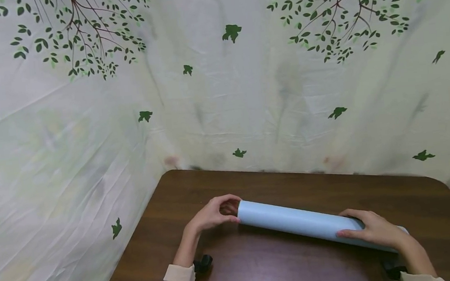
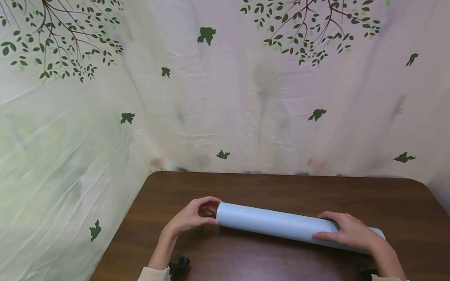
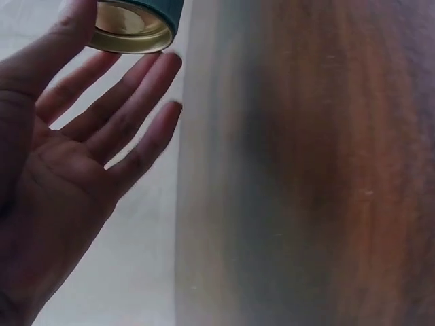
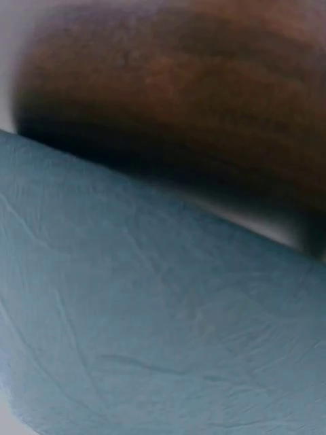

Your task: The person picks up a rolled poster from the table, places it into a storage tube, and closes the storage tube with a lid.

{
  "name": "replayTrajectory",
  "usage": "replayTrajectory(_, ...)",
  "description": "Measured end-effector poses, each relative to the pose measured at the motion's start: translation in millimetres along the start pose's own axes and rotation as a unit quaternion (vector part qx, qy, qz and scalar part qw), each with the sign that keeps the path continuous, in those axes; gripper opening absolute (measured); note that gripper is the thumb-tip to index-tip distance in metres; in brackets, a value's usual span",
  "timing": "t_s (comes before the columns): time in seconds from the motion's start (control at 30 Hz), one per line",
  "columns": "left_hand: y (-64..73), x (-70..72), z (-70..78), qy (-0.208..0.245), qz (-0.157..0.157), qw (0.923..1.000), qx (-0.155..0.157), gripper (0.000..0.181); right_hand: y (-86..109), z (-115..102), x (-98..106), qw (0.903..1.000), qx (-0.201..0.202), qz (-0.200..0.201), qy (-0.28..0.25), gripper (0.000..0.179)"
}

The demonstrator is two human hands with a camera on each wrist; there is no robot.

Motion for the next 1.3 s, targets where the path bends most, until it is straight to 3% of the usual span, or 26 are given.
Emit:
replayTrajectory(0.17,-0.1,-3.5,-10.3,-0.006,0.0,1.0,0.004,0.056,0.2,2.2,-3.3,0.9998,-0.016,0.01,0.011,0.055)
replayTrajectory(0.27,-1.0,-6.0,-15.4,0.0,-0.003,1.0,0.006,0.052,1.9,3.2,0.4,0.998,-0.021,0.048,0.035,0.055)
replayTrajectory(0.43,0.9,0.7,-21.7,0.006,0.038,0.9992,0.009,0.036,5.6,-0.9,5.8,0.9902,0.01,0.111,0.084,0.063)
replayTrajectory(0.63,2.2,-2.2,-22.7,0.029,0.025,0.9992,0.013,0.046,6.1,-5.4,4.3,0.9843,0.038,0.143,0.096,0.071)
replayTrajectory(0.77,6.5,3.7,-29.2,0.035,0.05,0.9978,0.025,0.041,3.7,-11.7,2.3,0.9794,0.055,0.163,0.106,0.073)
replayTrajectory(0.87,9.2,6.4,-32.5,0.036,0.056,0.9974,0.027,0.04,3.1,-16.1,1.6,0.9778,0.061,0.167,0.111,0.073)
replayTrajectory(1.07,9.2,4.2,-29.3,0.034,0.039,0.9986,0.012,0.049,6.8,-17.1,4.5,0.9808,0.053,0.16,0.097,0.07)
replayTrajectory(1.3,12.0,2.3,-30.9,0.024,0.018,0.9992,0.026,0.056,9.3,-14.0,4.7,0.9828,0.039,0.141,0.113,0.075)
Point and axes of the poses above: each hand's wrist, its own y-axis away from the middle knuckle, its own x-axis out of the back of the hand, z = x × y, the point moved 9 cm from there along -y, towards the middle knuckle, and after that the axes turned 3 degrees about -x, right-handed, at the moved point
